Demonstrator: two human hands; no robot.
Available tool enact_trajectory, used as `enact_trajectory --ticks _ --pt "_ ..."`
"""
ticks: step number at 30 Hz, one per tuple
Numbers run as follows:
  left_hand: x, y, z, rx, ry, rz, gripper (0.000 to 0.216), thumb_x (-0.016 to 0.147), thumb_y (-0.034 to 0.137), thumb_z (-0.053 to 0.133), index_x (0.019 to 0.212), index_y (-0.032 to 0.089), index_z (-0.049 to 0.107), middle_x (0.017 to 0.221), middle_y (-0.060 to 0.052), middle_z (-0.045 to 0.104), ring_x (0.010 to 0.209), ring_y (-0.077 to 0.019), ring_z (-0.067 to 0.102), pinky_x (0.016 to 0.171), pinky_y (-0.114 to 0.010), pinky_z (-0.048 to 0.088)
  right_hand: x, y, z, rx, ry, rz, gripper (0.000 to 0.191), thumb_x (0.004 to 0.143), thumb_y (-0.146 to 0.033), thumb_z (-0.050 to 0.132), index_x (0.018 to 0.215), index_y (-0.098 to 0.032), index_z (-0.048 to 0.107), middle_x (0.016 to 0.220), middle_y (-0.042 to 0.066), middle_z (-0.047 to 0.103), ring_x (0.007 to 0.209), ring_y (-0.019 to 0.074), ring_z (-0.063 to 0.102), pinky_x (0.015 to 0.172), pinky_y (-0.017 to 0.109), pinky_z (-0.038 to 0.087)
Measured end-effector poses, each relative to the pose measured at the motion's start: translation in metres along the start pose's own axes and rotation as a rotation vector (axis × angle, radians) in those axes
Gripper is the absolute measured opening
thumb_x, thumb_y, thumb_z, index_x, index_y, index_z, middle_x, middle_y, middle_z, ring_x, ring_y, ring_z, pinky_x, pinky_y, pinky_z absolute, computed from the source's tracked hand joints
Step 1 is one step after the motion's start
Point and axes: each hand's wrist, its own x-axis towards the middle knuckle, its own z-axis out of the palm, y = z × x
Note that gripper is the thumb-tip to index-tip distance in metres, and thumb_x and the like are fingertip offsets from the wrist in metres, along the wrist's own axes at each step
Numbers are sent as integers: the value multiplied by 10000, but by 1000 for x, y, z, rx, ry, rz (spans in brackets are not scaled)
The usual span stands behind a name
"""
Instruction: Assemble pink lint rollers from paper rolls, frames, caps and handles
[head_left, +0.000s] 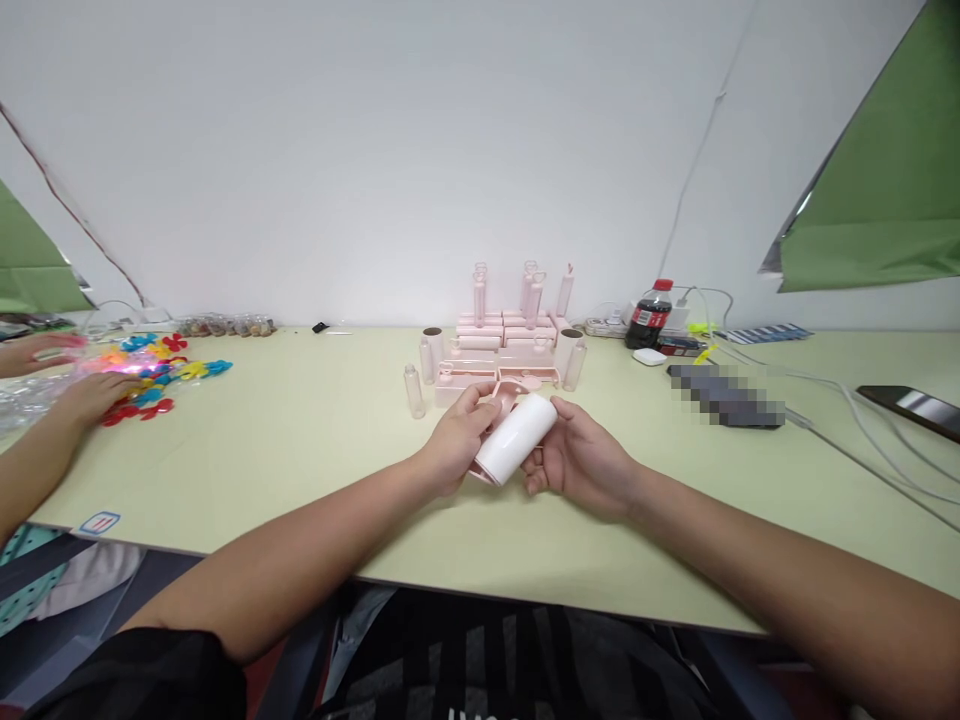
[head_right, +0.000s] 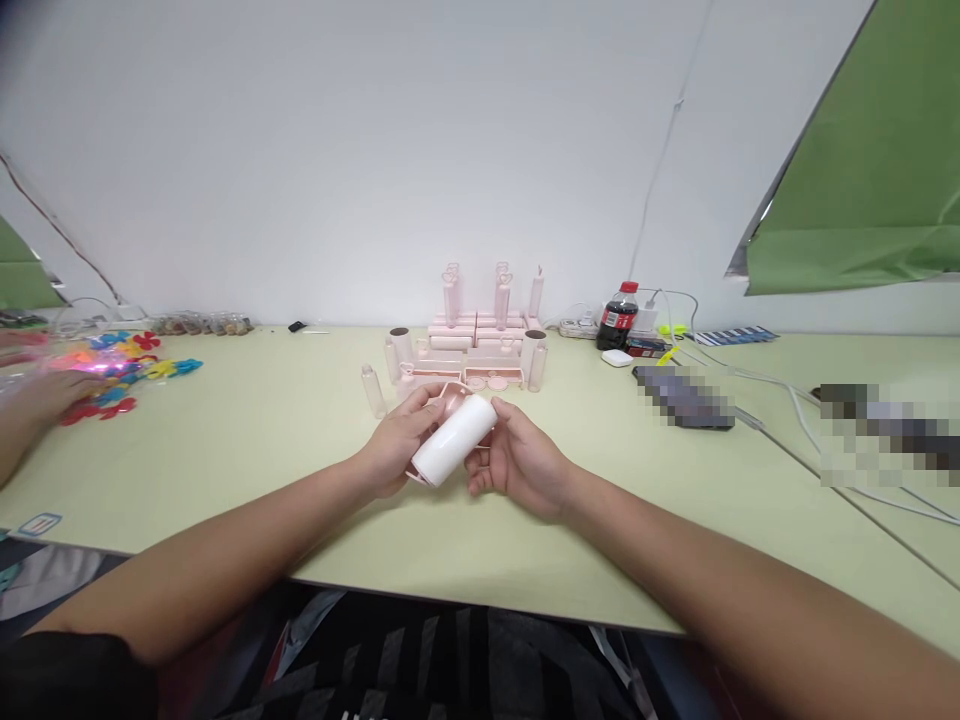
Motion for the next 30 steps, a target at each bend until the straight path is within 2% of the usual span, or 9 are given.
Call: enact_trajectory --ticks 4,8,12,17,21,26,28,30 --pt "0 -8 1 184 51 197 429 956 359 457 1367 260 384 949 -27 580 736 -142 573 645 -263 489 -5 0 5 48 -150 91 583 947 -643 274 1224 -192 517 1030 120 678 872 258 684 778 476 557" --pt "-1 -18 -1 367 50 443 510 970 407 427 1445 273 297 1129 -69 563 929 -187 585 840 -346 495 -10 1 9 85 -255 144 723 906 -722 251 1308 -167 480 1094 154 670 997 287 673 958 527 458" --pt "-3 -25 -2 476 78 616 549 975 435 419 1469 258 258 1338 -107 490 1184 -247 508 1024 -425 405 -11 3 12 128 -277 74 658 922 -671 265 1324 -197 479 1090 134 665 967 277 662 914 520 470" --pt "-4 -26 -4 482 -7 681 536 963 435 451 1437 241 291 1320 -102 508 1175 -242 516 1014 -410 420 -7 8 9 58 -202 -38 507 913 -554 379 1252 -211 535 1002 100 659 869 236 623 788 424 508" --pt "-5 -17 -8 525 -35 667 526 921 446 530 1370 220 379 1283 -99 533 1127 -236 535 965 -384 445 -4 11 4 -226 -80 -156 452 888 -546 447 1154 -204 578 965 82 622 858 225 563 720 367 492" --pt "-9 0 -13 719 -112 720 318 886 438 574 1101 204 590 1062 -62 619 981 -217 570 889 -361 451 -4 2 -4 -995 117 -447 483 789 -585 614 1074 -196 597 1023 76 564 912 249 526 796 385 439" --pt "-9 5 -15 781 -141 678 269 898 429 554 1043 208 609 1022 -55 622 944 -205 568 823 -331 457 -6 -4 -6 -1209 168 -449 459 802 -575 616 1074 -205 601 1055 80 556 923 252 533 814 387 428" --pt "-8 8 -17 803 -145 618 252 892 426 556 1005 206 609 1005 -54 616 910 -197 563 746 -303 453 -7 -8 -6 -1343 192 -376 425 822 -570 599 1050 -211 606 1046 80 564 914 250 545 805 381 429"
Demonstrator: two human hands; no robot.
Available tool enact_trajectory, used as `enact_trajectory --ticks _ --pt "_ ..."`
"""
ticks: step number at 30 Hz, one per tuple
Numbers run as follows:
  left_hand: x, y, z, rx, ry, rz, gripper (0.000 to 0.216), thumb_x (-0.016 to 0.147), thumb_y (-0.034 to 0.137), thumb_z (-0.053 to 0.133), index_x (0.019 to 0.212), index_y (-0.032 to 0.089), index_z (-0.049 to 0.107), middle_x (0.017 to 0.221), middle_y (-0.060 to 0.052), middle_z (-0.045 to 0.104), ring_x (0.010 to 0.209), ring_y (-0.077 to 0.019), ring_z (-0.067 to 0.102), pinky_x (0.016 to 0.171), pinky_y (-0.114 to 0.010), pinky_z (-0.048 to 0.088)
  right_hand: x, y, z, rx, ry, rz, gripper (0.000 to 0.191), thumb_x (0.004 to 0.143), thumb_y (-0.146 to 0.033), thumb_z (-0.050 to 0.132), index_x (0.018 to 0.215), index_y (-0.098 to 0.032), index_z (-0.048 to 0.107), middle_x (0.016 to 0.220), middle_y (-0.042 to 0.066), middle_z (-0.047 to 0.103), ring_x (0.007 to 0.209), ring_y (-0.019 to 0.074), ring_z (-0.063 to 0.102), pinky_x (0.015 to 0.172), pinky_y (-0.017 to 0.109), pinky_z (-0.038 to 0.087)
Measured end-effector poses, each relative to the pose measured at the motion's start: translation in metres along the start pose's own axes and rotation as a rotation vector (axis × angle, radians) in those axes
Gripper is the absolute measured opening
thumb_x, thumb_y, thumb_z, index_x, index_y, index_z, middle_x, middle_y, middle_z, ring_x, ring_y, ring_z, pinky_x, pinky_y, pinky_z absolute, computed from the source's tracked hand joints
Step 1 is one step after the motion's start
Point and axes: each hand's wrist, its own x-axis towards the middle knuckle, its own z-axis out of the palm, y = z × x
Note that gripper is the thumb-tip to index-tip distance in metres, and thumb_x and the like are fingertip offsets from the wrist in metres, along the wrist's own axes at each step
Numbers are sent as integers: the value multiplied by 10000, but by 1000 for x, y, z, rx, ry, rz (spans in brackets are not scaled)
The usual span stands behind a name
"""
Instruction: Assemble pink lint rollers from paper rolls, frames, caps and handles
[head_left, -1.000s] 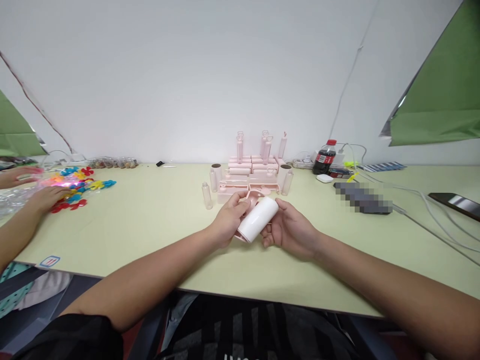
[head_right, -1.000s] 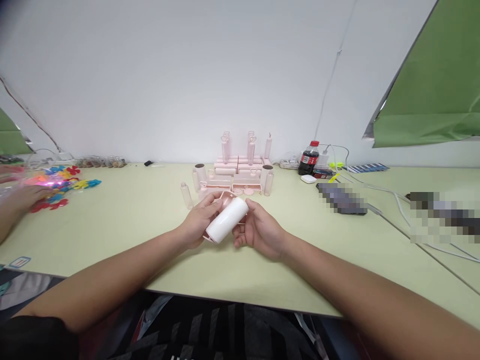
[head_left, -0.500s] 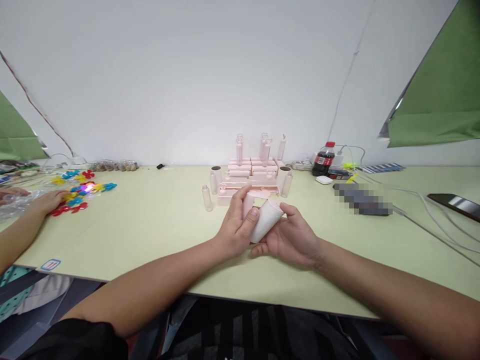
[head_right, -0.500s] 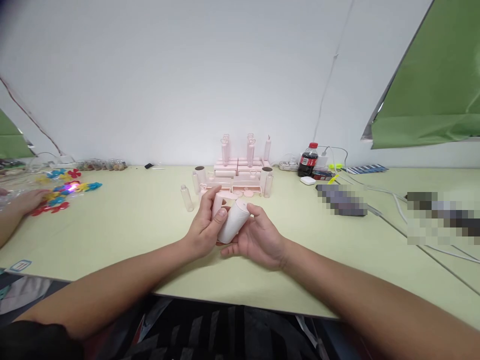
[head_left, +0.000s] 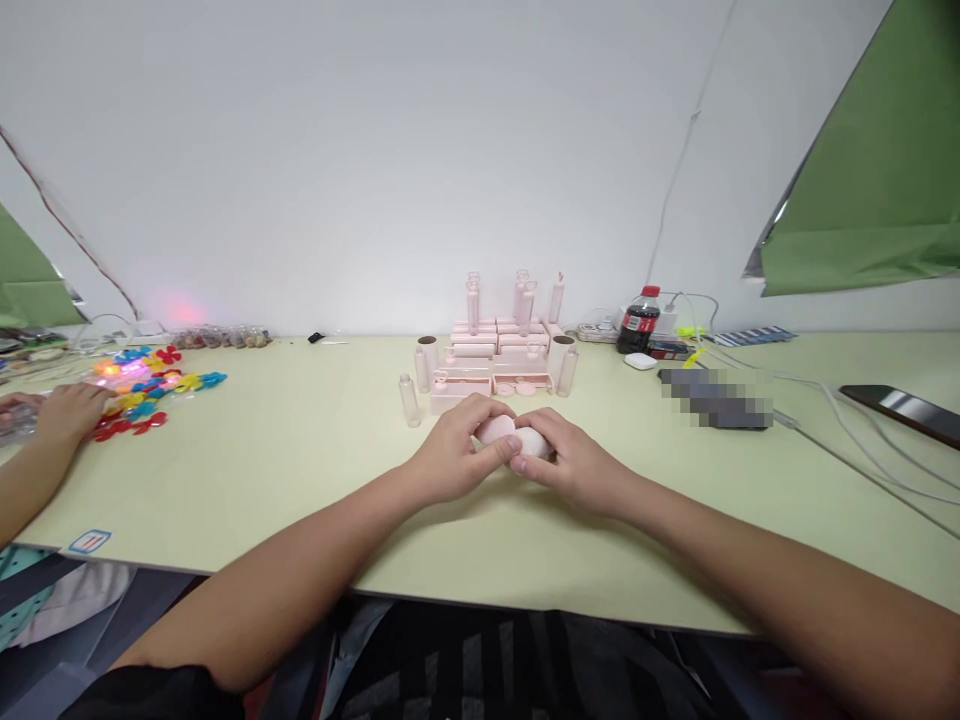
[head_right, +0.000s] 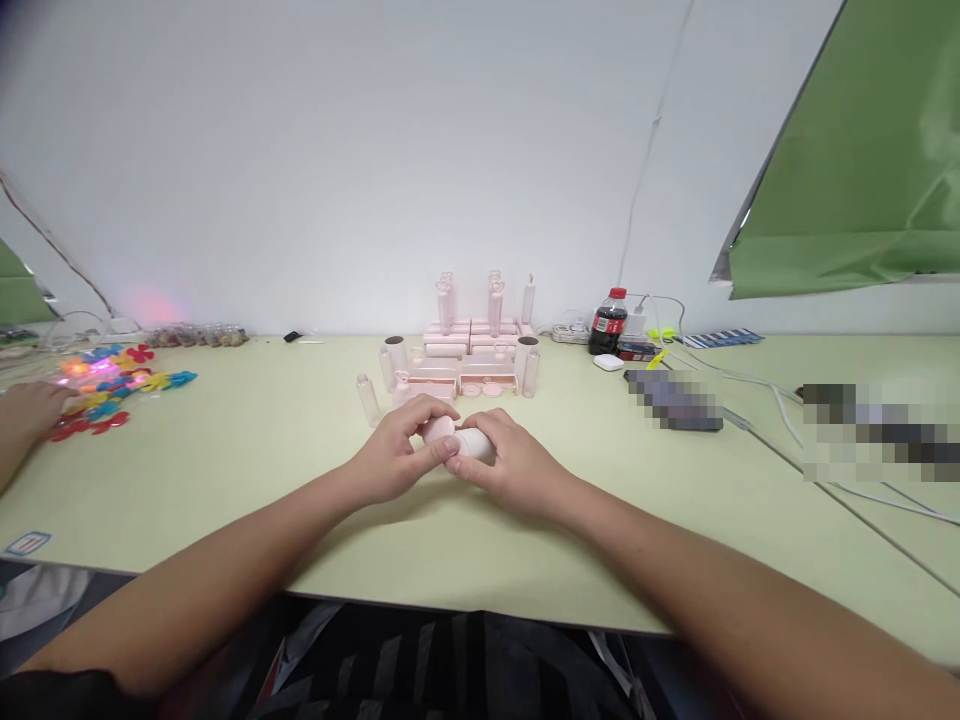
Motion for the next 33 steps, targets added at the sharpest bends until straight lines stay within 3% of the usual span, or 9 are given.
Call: enact_trajectory --ticks 11,20,33 --pt "4 -11 -2 -68 -148 -203 369 854 557 556 869 189 528 824 -1 550 727 -143 479 629 -264 385 1 -7 -9 -305 -52 125 399 831 -603 556 869 -206 545 907 62 598 754 216 556 650 314 379" --pt "1 -11 8 -7 -111 -155 383 911 575 453 879 193 452 787 8 492 708 -146 440 621 -274 344 2 -5 -11 -282 -38 121 420 827 -623 543 798 -206 499 826 47 616 693 193 536 574 287 332" --pt "-1 -8 14 90 -17 -136 314 946 498 401 889 200 484 806 -12 557 732 -167 497 632 -295 359 5 -1 -10 -351 -33 136 466 855 -668 473 761 -211 477 800 55 611 672 200 530 571 290 312"
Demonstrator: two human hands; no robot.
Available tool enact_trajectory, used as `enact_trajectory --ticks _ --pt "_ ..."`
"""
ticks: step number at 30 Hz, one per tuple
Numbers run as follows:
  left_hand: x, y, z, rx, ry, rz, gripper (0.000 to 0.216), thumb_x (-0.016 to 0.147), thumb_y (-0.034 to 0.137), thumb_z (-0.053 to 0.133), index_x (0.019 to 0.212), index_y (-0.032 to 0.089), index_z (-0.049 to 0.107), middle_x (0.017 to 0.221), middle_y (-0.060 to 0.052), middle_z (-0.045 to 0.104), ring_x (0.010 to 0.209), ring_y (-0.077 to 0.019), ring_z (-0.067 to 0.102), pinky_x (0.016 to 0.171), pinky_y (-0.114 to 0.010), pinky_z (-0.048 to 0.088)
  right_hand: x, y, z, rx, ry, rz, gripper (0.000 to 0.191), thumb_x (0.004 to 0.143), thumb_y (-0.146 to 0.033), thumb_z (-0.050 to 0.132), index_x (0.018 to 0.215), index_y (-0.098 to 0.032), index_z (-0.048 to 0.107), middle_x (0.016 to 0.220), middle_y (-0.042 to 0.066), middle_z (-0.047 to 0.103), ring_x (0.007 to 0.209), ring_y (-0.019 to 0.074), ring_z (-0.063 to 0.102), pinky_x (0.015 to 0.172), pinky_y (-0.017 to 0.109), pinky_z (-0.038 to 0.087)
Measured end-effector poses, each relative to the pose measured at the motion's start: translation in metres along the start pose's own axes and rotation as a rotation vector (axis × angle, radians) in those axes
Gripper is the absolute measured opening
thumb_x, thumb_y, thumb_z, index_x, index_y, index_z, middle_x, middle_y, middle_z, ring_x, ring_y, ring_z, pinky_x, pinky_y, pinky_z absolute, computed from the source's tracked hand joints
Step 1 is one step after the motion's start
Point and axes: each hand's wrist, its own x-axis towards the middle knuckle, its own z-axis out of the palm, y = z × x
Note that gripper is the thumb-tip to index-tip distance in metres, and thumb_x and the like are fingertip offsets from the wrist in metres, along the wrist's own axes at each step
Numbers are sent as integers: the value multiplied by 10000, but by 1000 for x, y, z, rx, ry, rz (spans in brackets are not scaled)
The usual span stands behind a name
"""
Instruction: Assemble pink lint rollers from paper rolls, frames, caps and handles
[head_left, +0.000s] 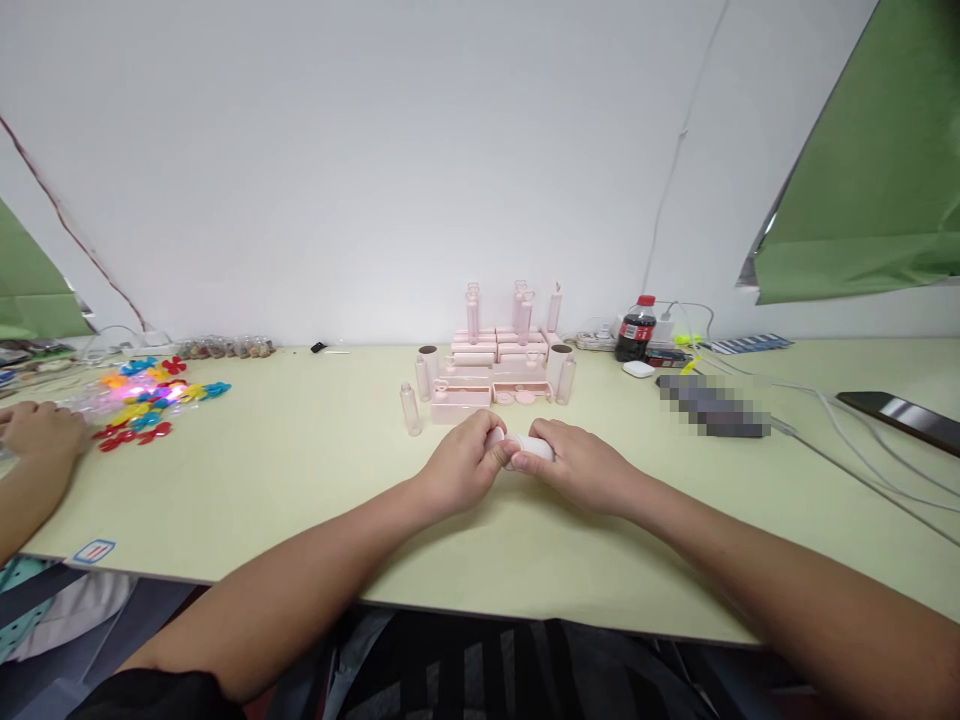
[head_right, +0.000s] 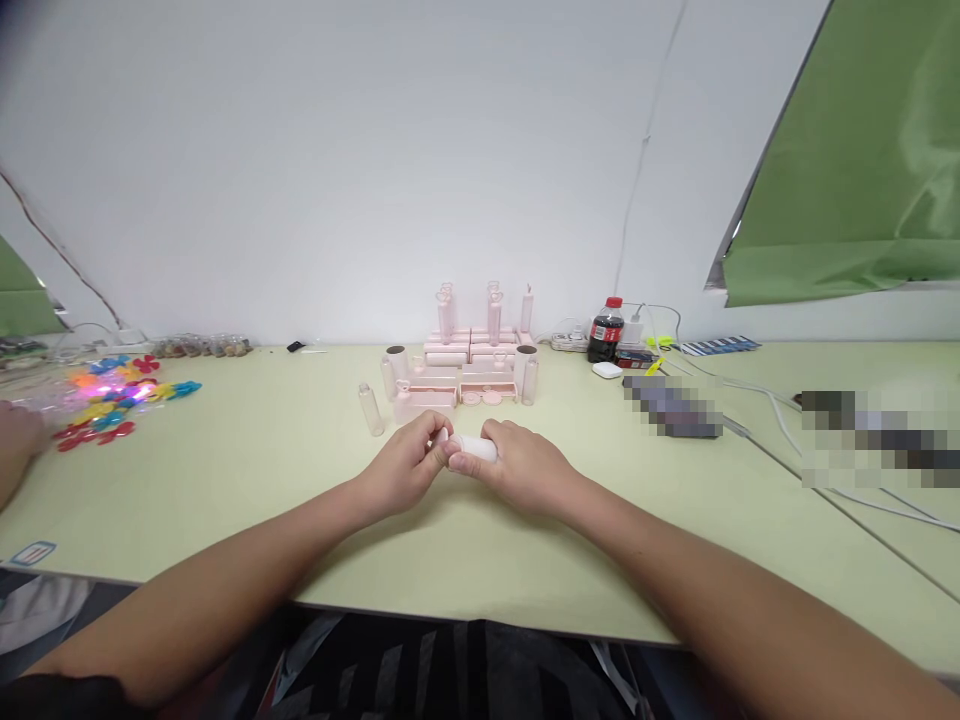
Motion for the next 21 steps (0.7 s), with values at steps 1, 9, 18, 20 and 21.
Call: enact_trajectory --ticks 1,9,18,20,21 --pt "1 -1 -1 -1 1 9 312 948 493 402 892 200 493 809 -13 562 736 -167 500 638 -295 363 1 1 1 4 0 5 464 860 -663 469 756 -211 474 793 54 610 674 201 531 574 290 312" --pt "9 -18 -7 -195 7 -105 423 929 595 370 971 204 528 817 -8 538 749 -164 515 652 -282 405 2 5 14 257 -52 -2 450 835 -639 536 826 -190 547 780 43 645 657 191 557 551 274 351" --pt "5 -11 -5 -201 -12 -223 549 792 632 590 1125 213 467 751 28 506 642 -143 495 575 -263 370 -2 0 18 404 -21 -68 423 822 -601 582 858 -180 608 810 38 658 730 200 564 626 285 396" --pt "4 -10 -6 -209 1 -190 529 795 604 607 1125 216 464 734 34 504 617 -132 484 568 -256 360 -3 0 16 407 -28 -60 426 817 -603 592 850 -178 594 800 32 642 715 190 551 624 281 389" --pt "4 -10 -6 -214 3 -175 525 797 594 614 1129 218 460 724 38 502 608 -129 481 565 -253 354 -3 0 16 408 -32 -55 426 814 -603 597 849 -178 588 792 27 633 706 184 543 619 279 383"
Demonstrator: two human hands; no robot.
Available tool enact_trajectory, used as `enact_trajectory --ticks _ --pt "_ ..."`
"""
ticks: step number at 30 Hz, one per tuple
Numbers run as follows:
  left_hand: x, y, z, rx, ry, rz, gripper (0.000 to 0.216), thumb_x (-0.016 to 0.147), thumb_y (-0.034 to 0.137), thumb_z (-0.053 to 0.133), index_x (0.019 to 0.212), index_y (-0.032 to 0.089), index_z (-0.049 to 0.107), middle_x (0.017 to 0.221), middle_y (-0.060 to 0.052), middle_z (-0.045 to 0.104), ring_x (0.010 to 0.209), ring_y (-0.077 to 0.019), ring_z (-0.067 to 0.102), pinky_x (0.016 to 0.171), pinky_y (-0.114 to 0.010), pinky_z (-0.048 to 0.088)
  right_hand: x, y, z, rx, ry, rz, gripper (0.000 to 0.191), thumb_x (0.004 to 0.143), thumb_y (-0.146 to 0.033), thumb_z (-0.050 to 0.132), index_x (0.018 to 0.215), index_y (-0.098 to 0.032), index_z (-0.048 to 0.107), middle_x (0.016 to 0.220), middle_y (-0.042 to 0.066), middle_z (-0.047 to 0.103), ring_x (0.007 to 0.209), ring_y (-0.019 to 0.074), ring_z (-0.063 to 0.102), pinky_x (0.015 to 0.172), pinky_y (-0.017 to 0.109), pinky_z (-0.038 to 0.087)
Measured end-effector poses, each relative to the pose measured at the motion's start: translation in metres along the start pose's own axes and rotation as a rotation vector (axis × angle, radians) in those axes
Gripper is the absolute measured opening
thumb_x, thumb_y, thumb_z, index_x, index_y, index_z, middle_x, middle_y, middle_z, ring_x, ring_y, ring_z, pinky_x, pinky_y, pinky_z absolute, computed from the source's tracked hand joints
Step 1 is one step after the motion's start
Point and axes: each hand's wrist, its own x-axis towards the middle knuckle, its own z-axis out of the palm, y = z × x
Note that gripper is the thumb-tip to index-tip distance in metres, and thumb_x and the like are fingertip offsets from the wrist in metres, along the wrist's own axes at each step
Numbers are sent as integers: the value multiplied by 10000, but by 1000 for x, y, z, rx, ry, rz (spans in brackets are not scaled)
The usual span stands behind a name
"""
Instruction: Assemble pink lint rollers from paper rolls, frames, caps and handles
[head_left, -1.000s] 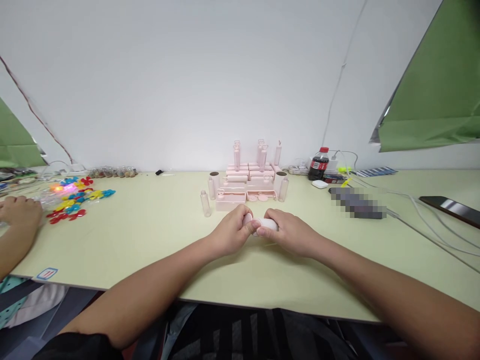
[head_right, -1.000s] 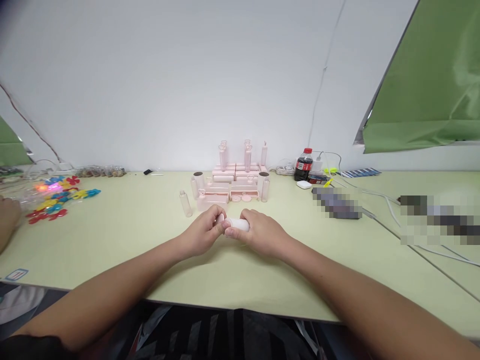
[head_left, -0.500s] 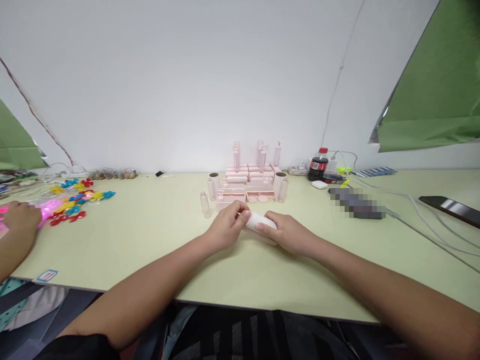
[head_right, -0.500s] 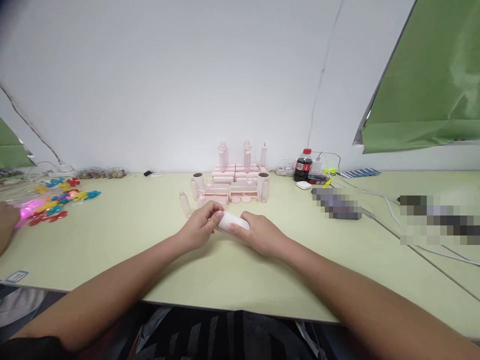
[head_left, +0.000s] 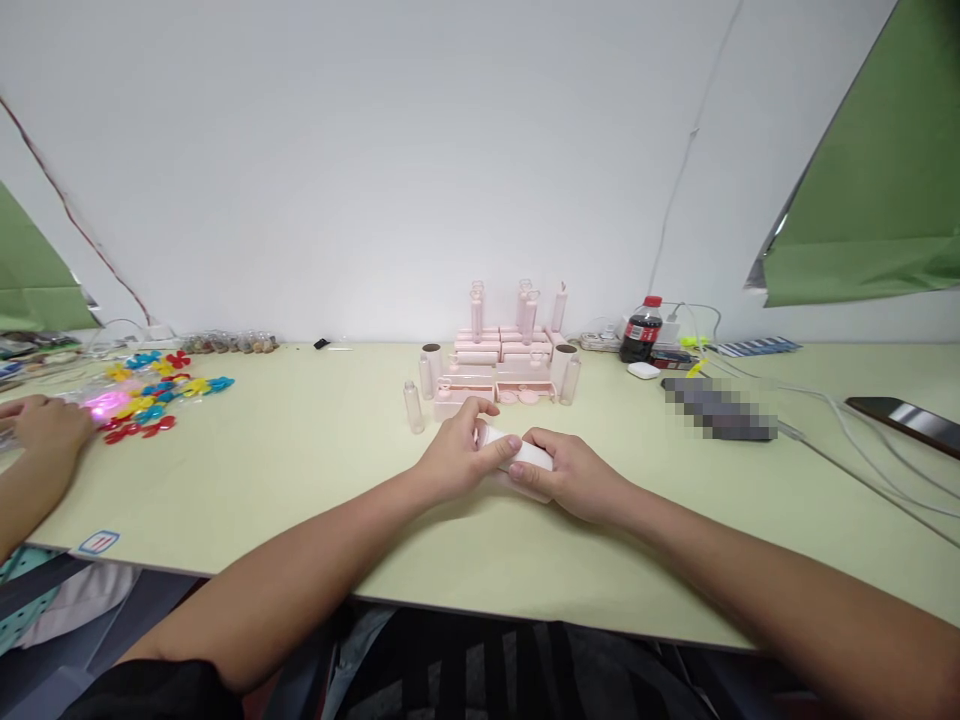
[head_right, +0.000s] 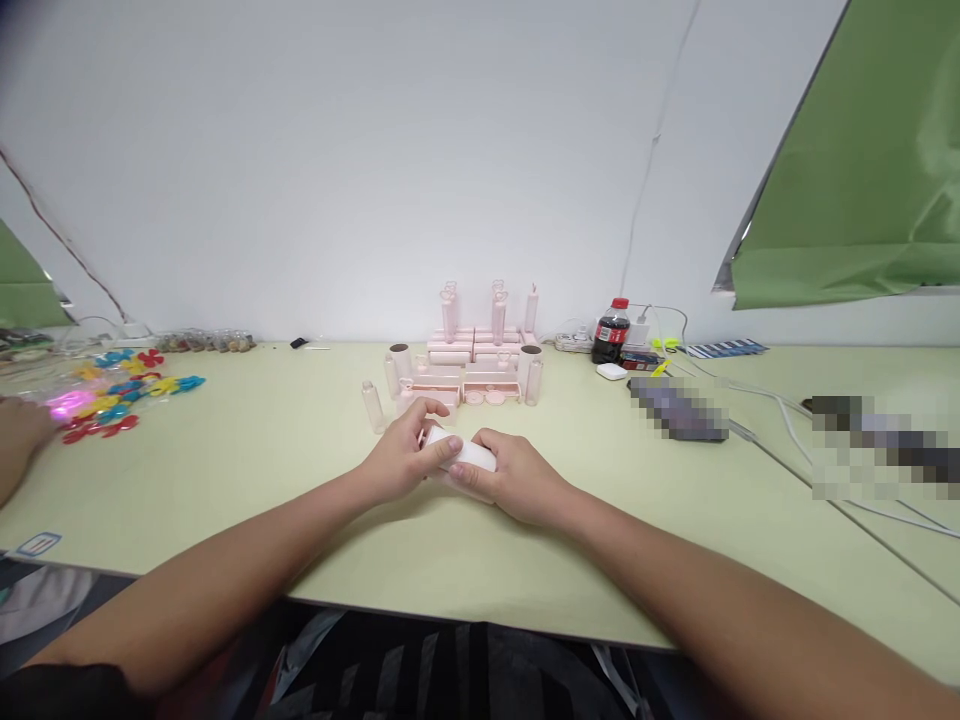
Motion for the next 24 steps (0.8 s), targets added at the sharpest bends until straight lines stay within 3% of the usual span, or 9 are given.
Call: enact_trajectory --ticks 24 --pt "0 -2 0 -31 -3 42 481 803 536 641 1115 220 458 725 40 518 618 -127 484 579 -249 355 0 0 1 36 2 35 411 792 -584 639 836 -182 565 765 2 597 679 161 510 575 260 354"
